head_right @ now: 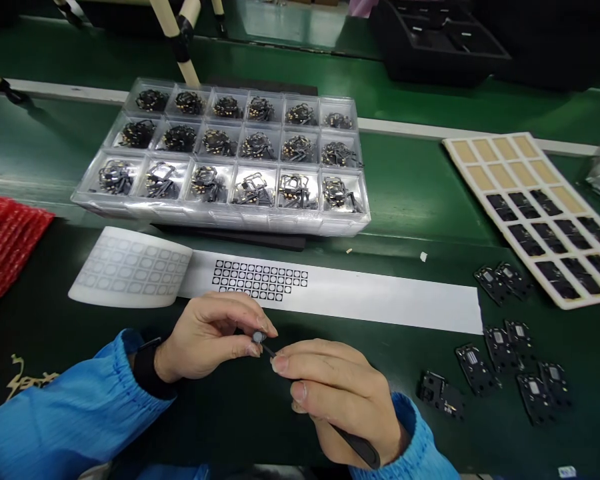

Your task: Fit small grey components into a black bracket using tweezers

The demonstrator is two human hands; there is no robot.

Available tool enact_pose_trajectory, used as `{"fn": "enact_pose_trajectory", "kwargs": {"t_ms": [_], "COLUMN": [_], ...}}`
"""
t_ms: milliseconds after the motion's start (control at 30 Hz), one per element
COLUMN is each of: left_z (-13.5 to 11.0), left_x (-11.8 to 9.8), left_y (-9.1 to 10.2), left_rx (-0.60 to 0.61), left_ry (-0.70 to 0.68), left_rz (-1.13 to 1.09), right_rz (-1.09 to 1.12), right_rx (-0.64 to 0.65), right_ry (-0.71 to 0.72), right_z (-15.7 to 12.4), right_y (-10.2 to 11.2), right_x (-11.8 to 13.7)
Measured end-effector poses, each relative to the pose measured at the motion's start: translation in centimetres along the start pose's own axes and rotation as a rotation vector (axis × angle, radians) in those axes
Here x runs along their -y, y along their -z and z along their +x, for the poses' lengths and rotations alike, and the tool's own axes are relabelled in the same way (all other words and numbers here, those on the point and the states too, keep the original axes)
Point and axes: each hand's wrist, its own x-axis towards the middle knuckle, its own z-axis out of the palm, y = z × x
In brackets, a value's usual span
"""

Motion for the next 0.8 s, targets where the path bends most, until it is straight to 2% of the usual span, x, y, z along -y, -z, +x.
{"fn": "enact_pose_trajectory", "kwargs": {"t_ms": [200, 433, 667, 800], "left_z": [0.02, -0.19, -0.35, -0.37], "left_x": [0.20, 0.33, 0.60, 0.36], "left_y": [0.02, 0.17, 0.05, 0.06], "left_rx": [0.011, 0.028, 0.014, 0.053], "left_ry": [-0.020, -0.027, -0.020, -0.032], "left_rz": [-0.037, 0.013, -0.102, -0.163], "right_rz": [0.001, 0.029, 0.022, 0.035], "right_rx": [-0.021, 0.014, 0.016, 0.007], "right_ry": [-0.040, 0.030, 0.017, -0.002], "right_z": [-0.36, 0.01, 0.49, -0.02], "right_y": [-0.24, -0.07, -0.08, -0.10], "right_x": [0.10, -0.22, 0.09, 0.09]}}
